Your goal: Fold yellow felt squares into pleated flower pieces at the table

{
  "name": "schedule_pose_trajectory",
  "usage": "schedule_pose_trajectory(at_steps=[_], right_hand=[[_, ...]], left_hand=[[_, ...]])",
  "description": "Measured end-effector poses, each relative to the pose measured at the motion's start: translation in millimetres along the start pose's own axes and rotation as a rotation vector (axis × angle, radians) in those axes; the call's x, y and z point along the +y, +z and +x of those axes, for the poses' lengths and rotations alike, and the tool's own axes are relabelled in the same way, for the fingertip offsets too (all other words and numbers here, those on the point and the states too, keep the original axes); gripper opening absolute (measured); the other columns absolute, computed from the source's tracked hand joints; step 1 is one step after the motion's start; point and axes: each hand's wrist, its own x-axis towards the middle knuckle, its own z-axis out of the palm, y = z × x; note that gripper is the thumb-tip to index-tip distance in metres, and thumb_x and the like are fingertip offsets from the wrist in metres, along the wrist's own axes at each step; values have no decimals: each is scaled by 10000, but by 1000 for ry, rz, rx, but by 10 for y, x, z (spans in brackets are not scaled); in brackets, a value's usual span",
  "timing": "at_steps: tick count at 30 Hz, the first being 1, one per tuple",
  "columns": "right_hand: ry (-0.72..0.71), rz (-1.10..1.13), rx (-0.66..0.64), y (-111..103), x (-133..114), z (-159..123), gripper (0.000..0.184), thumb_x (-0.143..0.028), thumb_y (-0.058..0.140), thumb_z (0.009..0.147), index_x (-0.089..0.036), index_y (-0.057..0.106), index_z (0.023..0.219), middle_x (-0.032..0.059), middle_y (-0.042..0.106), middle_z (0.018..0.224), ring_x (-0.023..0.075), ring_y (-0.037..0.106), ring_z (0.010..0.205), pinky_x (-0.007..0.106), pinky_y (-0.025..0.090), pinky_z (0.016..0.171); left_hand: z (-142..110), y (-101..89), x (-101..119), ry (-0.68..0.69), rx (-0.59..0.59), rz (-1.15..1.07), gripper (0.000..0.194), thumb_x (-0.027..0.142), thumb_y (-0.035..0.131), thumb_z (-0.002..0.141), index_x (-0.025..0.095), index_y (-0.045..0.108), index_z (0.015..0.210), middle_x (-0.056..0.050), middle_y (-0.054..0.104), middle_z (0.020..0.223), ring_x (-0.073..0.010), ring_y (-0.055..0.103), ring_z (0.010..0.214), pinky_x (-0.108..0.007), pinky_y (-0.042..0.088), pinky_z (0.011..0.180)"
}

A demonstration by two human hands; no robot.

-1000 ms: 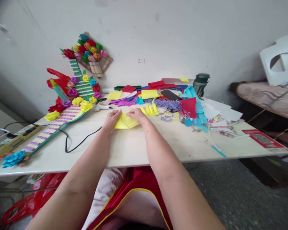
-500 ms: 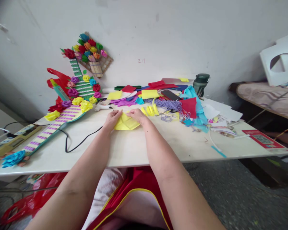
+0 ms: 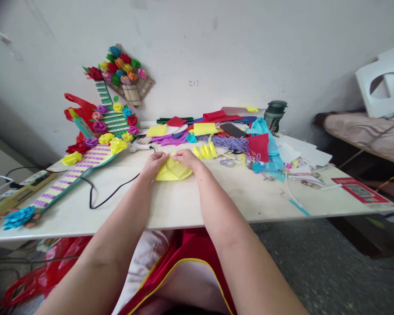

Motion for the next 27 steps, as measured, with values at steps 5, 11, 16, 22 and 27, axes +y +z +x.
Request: schedule_pose_trajectory(at_steps=[5,11,16,22,27], right_hand=[[2,30,-15,13,-19,-16,253,-396,666,626,-158,583,648,-47,538,562,98,472,526,223,347,515],[49,35,61,14,-87,-44,254,-380,684,609,-160,558,613,-55,508,522,97,456,509,222,335,500],[24,-13,141,13,-99,-46,245,-359,691,620,-153,564,589,-50,512,521,94,455,515,222,343,507],[24,-1,106,-10,-103,-61,294,-401,718,603,-155,560,572,-50,499,508,98,460,516,224,348,504],[20,-23,168,-30,-121,-64,301,-394,712,598,-158,532,551,-63,452,486,88,429,509,219,317,496]], left_hand=[[4,6,17,-9,29,41,367,447,775,546,166,561,644,20,577,530,-101,507,452,-219,390,442],[39,-10,9,37,109,62,339,420,760,552,162,555,626,32,544,503,-84,468,436,-208,359,436],[43,-22,-7,59,128,-41,331,396,769,530,163,547,607,20,561,516,-98,497,453,-215,369,447],[17,-10,4,22,77,25,379,448,780,548,158,538,575,10,561,514,-92,489,441,-213,358,439],[33,-23,-16,49,135,47,387,454,787,541,157,542,577,5,574,521,-93,496,449,-210,357,437]])
